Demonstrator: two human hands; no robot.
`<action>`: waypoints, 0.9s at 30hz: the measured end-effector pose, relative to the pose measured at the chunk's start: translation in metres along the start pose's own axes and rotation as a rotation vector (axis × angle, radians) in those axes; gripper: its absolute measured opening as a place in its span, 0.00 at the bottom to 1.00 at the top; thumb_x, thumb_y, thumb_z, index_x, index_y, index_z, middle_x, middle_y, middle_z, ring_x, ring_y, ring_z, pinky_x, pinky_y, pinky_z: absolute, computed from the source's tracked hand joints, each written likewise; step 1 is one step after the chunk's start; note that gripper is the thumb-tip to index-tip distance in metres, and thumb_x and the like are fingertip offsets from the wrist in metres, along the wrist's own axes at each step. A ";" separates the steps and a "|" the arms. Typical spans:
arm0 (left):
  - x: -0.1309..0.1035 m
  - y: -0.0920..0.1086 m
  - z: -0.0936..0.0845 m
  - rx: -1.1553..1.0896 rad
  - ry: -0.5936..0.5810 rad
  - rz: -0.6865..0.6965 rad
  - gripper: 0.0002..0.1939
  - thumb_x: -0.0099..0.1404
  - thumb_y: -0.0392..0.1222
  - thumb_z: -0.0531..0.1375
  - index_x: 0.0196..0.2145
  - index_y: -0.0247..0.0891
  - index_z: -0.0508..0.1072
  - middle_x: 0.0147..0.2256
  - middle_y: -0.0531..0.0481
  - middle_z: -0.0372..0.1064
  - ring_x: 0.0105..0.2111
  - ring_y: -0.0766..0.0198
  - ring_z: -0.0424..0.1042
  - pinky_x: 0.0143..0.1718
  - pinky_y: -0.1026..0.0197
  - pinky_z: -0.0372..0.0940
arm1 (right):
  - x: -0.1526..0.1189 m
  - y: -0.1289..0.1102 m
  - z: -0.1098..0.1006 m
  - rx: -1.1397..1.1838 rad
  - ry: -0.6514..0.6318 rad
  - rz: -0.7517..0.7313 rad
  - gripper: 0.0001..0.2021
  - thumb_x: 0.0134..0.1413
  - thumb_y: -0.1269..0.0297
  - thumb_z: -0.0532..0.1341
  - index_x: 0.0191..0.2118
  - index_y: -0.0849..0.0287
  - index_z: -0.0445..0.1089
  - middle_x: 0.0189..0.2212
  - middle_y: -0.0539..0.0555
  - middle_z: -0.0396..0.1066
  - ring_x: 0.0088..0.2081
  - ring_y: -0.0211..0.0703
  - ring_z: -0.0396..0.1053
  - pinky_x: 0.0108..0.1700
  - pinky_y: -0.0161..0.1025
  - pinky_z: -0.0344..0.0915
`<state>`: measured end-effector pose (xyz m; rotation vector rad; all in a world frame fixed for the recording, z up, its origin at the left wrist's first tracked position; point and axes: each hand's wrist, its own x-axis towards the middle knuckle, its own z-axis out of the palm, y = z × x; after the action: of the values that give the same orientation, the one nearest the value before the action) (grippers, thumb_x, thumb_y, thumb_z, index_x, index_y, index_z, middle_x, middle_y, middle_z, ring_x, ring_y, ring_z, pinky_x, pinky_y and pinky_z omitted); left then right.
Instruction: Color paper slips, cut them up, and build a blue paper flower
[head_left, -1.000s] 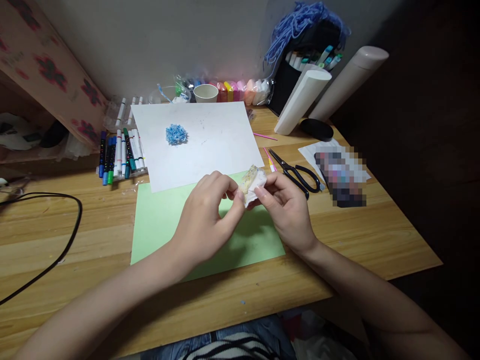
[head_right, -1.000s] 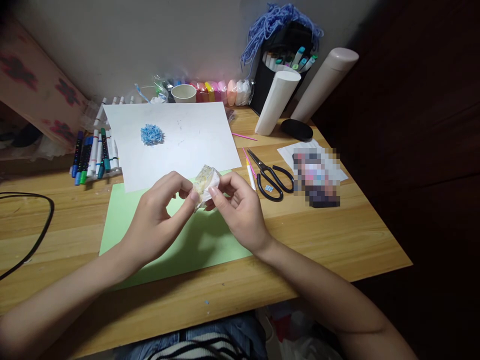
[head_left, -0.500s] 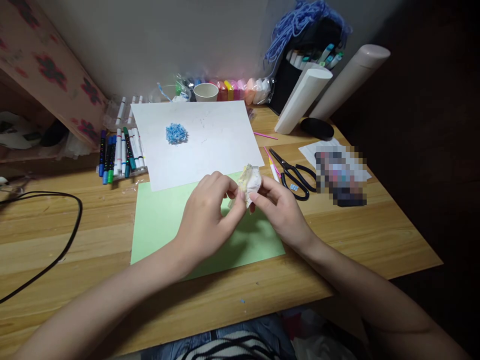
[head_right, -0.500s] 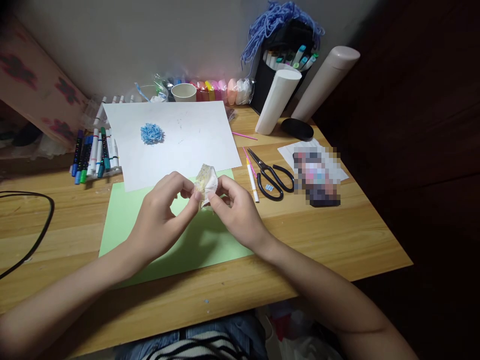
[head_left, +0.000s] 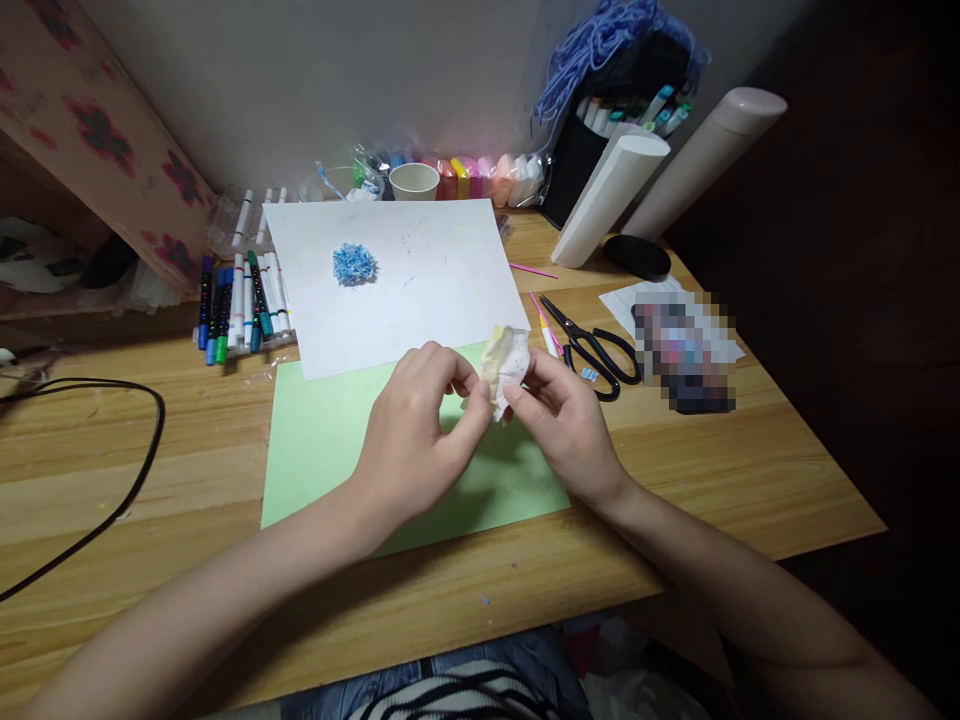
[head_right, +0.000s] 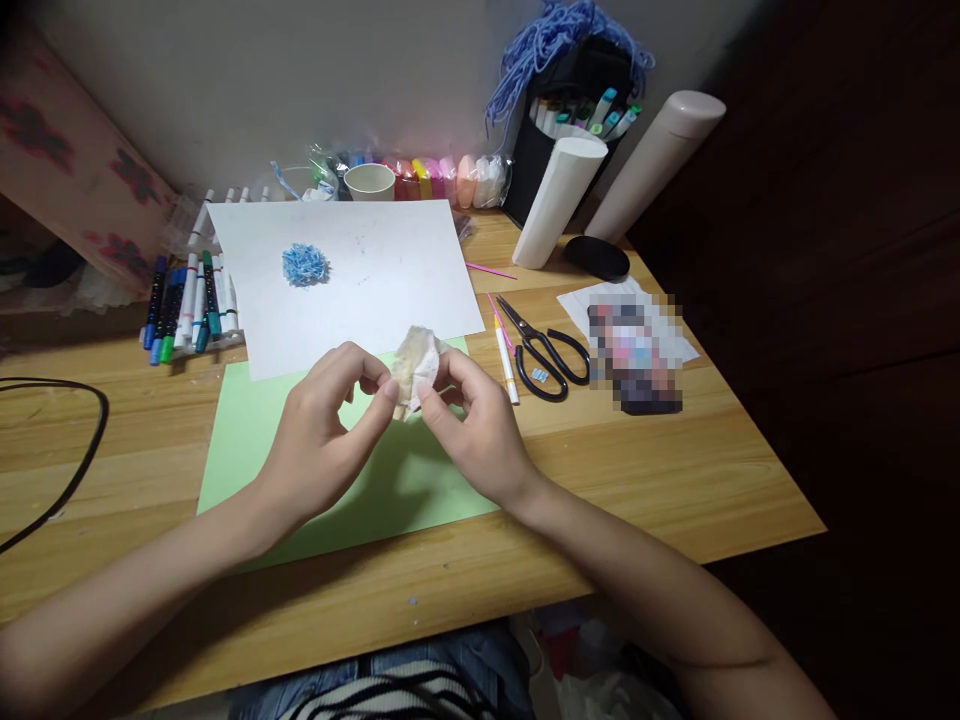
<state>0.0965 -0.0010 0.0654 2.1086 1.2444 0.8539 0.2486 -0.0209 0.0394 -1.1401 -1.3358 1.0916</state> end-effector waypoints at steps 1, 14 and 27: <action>0.000 0.000 0.000 0.001 -0.011 -0.004 0.07 0.66 0.39 0.53 0.29 0.39 0.62 0.31 0.52 0.65 0.34 0.64 0.63 0.34 0.60 0.58 | -0.001 0.000 0.001 -0.018 -0.006 -0.020 0.04 0.58 0.64 0.58 0.33 0.57 0.64 0.28 0.48 0.65 0.31 0.36 0.65 0.34 0.34 0.65; -0.002 -0.003 0.003 0.047 -0.001 0.040 0.07 0.66 0.37 0.53 0.29 0.39 0.60 0.30 0.52 0.64 0.32 0.64 0.63 0.33 0.60 0.57 | -0.006 0.003 0.004 -0.069 -0.018 -0.085 0.04 0.59 0.66 0.57 0.32 0.56 0.63 0.28 0.48 0.63 0.31 0.37 0.65 0.35 0.35 0.66; -0.003 -0.002 0.005 0.044 0.057 0.011 0.07 0.65 0.36 0.53 0.28 0.39 0.60 0.29 0.52 0.64 0.31 0.64 0.63 0.32 0.60 0.57 | -0.009 0.006 0.009 0.012 0.049 -0.061 0.03 0.58 0.66 0.57 0.33 0.56 0.63 0.29 0.48 0.63 0.31 0.37 0.65 0.35 0.36 0.67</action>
<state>0.0979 -0.0038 0.0600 2.1407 1.2929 0.9053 0.2401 -0.0295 0.0314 -1.1040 -1.3162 1.0200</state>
